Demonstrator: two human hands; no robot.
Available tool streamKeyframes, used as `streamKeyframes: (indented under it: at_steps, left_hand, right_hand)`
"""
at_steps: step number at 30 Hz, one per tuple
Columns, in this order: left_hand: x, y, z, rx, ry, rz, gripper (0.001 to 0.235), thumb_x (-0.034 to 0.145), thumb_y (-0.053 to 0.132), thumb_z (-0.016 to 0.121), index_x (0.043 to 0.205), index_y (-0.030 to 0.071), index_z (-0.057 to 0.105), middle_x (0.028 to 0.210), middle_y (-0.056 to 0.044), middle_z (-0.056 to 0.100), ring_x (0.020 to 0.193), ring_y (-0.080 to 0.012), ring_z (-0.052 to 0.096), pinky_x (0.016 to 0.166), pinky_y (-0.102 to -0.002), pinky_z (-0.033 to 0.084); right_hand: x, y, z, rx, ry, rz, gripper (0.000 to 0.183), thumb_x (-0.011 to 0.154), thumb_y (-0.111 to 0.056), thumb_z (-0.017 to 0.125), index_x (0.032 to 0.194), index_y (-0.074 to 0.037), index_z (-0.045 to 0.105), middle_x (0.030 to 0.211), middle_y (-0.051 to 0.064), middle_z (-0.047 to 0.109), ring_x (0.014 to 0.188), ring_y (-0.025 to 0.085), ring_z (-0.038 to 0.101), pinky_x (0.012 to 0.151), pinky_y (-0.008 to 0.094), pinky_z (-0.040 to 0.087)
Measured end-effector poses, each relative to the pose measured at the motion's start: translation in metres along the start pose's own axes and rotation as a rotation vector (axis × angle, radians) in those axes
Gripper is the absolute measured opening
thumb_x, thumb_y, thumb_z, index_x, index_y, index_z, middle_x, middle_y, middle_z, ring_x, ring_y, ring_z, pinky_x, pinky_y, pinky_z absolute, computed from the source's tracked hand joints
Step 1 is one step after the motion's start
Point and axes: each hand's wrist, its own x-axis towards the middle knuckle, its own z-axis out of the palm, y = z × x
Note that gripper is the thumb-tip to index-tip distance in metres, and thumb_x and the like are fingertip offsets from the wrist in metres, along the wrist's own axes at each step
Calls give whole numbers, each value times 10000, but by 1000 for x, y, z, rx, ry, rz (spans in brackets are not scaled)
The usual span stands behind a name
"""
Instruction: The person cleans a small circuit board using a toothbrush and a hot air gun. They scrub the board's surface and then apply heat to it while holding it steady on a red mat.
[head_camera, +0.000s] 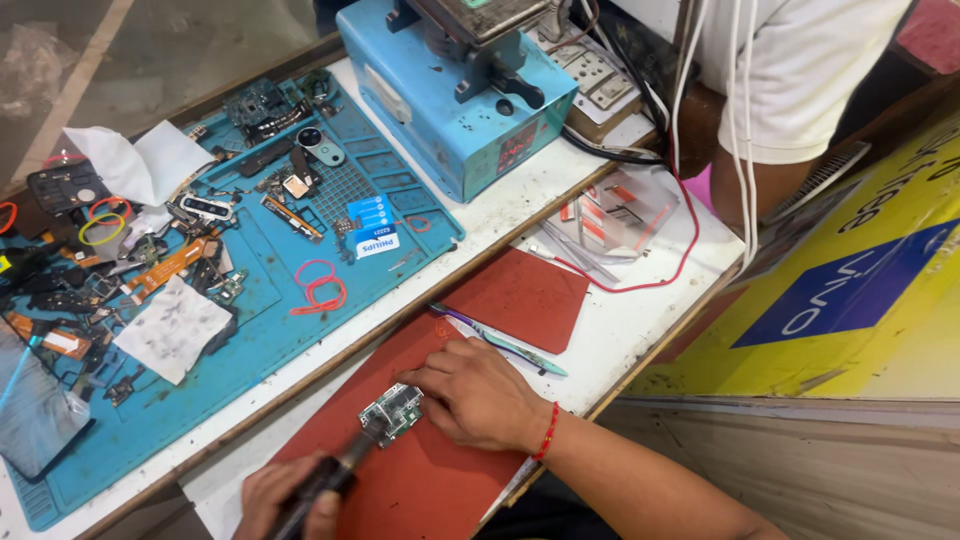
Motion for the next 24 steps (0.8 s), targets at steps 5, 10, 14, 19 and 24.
streamKeyframes:
  at_steps: [5,10,14,19,24]
  left_hand:
    - [31,-13,-6,-165,-212,66,414,871,336,759,1141,30,689,986,-126,785,915,-134,717,911,-307,555]
    - [47,76,14,-508,358,-398,381,918,289,752,1161,10,660,1118,-123,697,954,-256,715,914,-393,575]
    - [68,113,-6,-279,-33,-23,326,873,301,770,1050,38,694,1018,-95,749,963,-272,691,905,-392,539]
    - [82,125,-8,-151,119,-150,285,905,316,778,1009,57,716,968,-77,757,931,-253,699,875,-371,565]
    - [83,125,-7,-231,151,-140,364,923,351,777,1080,30,707,1012,-94,746,989,-253,666,921,-378,549]
  right_hand:
    - [5,-3,-1,4,-17,51,342,834,-139,711,1173,-97,723,847,40,647,867,267,600,835,415,479]
    - [9,-3,4,-1,-5,77,356,795,-125,723,1150,-108,733,803,44,649,815,262,619,788,417,490]
    - [12,-3,10,-13,61,37,358,771,-92,712,1129,-111,722,830,41,675,793,257,631,763,427,501]
    - [19,-10,4,-53,-71,126,327,809,-121,735,1135,-134,752,714,47,623,706,256,594,685,407,486]
    - [21,-15,2,-90,-55,44,346,829,-121,724,1175,-111,737,758,53,619,738,273,578,691,408,476]
